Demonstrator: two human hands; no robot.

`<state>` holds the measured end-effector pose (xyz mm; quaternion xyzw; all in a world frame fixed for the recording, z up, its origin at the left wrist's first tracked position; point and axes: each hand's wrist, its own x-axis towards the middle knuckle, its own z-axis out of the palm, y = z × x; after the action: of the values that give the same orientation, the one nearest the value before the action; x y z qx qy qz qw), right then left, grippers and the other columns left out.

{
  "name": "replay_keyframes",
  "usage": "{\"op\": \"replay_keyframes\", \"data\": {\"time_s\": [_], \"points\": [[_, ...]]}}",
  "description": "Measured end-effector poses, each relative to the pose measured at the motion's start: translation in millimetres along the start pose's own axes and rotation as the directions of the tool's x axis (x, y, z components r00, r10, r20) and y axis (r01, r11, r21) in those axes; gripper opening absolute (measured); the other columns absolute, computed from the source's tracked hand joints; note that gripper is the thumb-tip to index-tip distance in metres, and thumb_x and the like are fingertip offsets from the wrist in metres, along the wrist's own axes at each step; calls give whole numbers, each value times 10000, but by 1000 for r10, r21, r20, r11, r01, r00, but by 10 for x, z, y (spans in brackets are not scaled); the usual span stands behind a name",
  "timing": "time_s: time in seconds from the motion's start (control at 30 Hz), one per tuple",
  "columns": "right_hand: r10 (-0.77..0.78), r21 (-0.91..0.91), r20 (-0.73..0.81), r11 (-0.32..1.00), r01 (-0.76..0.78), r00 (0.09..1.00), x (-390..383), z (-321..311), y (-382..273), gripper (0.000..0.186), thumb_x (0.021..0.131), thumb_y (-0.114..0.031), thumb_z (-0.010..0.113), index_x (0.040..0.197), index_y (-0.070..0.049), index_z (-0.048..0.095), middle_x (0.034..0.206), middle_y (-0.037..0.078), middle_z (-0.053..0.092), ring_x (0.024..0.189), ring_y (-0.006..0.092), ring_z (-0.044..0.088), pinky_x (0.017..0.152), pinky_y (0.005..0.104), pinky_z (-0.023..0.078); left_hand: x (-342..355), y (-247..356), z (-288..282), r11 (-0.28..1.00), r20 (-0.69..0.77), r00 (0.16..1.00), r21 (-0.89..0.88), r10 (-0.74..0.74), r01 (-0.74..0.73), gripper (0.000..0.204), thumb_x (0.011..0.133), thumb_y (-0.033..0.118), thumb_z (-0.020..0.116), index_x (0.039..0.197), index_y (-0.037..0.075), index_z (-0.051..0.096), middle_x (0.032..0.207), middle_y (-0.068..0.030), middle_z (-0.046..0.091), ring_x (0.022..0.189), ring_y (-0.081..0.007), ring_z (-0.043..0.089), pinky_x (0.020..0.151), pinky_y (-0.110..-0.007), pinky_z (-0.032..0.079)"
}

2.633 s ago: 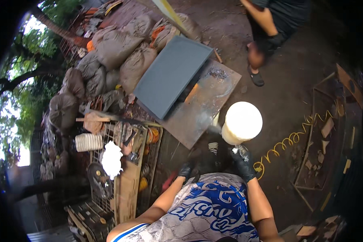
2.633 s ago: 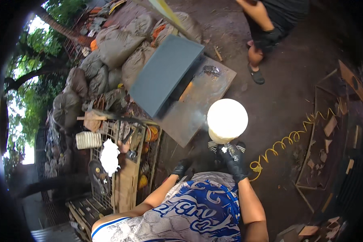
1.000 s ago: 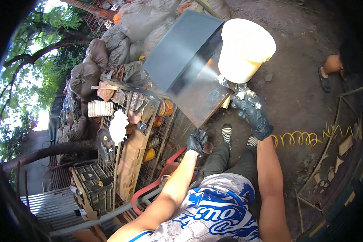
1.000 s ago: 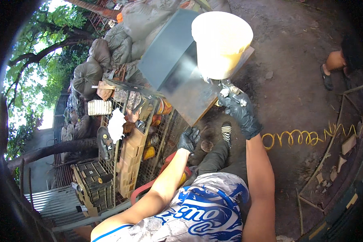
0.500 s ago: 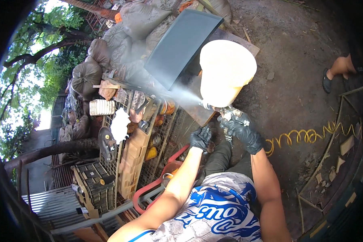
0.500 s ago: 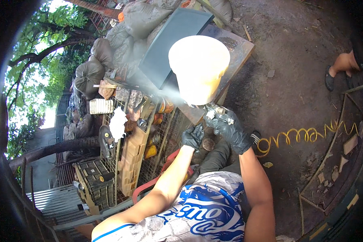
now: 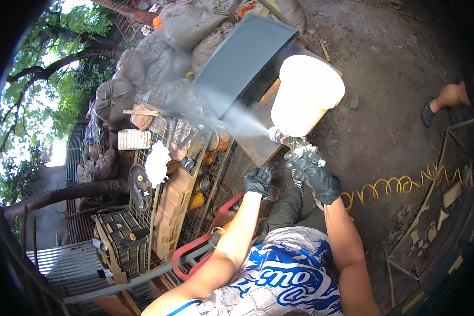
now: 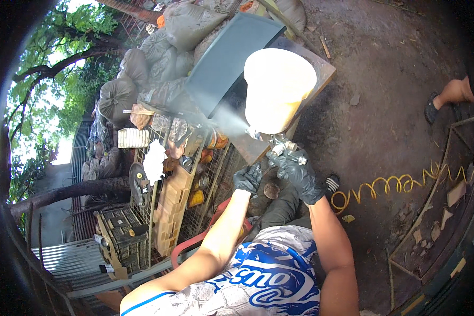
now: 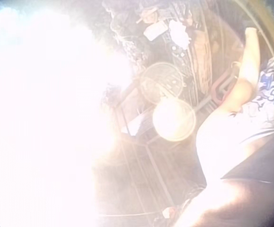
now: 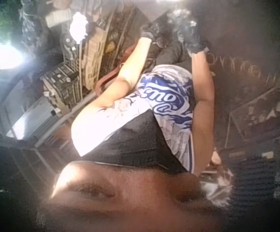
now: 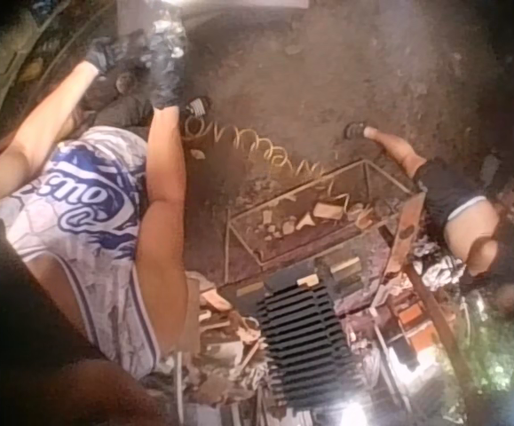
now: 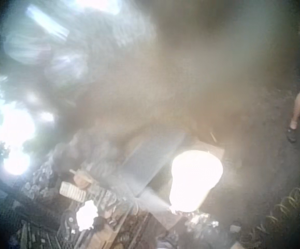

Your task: The person uses a spray gun to apply a black coating to flat rectangular panels, turning them over and placing them on a stack after each coat.

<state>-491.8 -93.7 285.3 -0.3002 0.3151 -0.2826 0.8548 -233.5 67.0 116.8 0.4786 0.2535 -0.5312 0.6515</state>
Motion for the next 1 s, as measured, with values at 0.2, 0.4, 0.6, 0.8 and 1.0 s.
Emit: {"op": "replay_keyframes", "data": {"time_s": [0.2,0.4,0.6,0.8,1.0], "points": [[-81,-64,-33,995,79,996,14,-152,-183,180,953,-210,624,1052,-81,700,969,-32,655,858,57,583,697,245,465,28,302,-141,991,-116,985,43,129,-124,480,964,279,406,1354,10,492,1398,-102,554,1280,-256,527,1026,-454,450],[-281,-62,-179,960,274,943,17,-380,-325,199,927,-170,626,1062,-44,700,858,-12,664,668,61,554,569,222,415,-30,301,65,988,-74,987,62,144,-139,455,948,236,408,1340,27,509,1389,-88,572,1274,-245,533,1041,-430,432],[-245,12,-300,965,260,922,-63,-479,-483,205,943,-171,608,1084,-43,683,853,-3,662,636,53,532,537,214,388,3,264,400,987,26,995,128,97,-100,411,967,234,388,1318,59,512,1444,-104,523,1338,-246,477,1069,-448,412],[-371,-44,-372,923,383,851,-192,-749,-379,249,979,-163,556,1146,-23,677,974,46,683,739,105,596,643,255,479,84,165,769,988,86,995,146,48,-60,425,982,248,385,1375,103,458,1420,-87,540,1263,-256,536,1002,-467,460],[-518,-325,-300,845,424,801,-394,-933,-256,276,1002,-128,496,1191,-18,664,1147,63,654,932,153,601,751,313,505,191,64,688,985,162,987,171,-17,-11,406,971,245,396,1318,54,484,1322,-151,603,1117,-303,620,910,-480,530]]}}
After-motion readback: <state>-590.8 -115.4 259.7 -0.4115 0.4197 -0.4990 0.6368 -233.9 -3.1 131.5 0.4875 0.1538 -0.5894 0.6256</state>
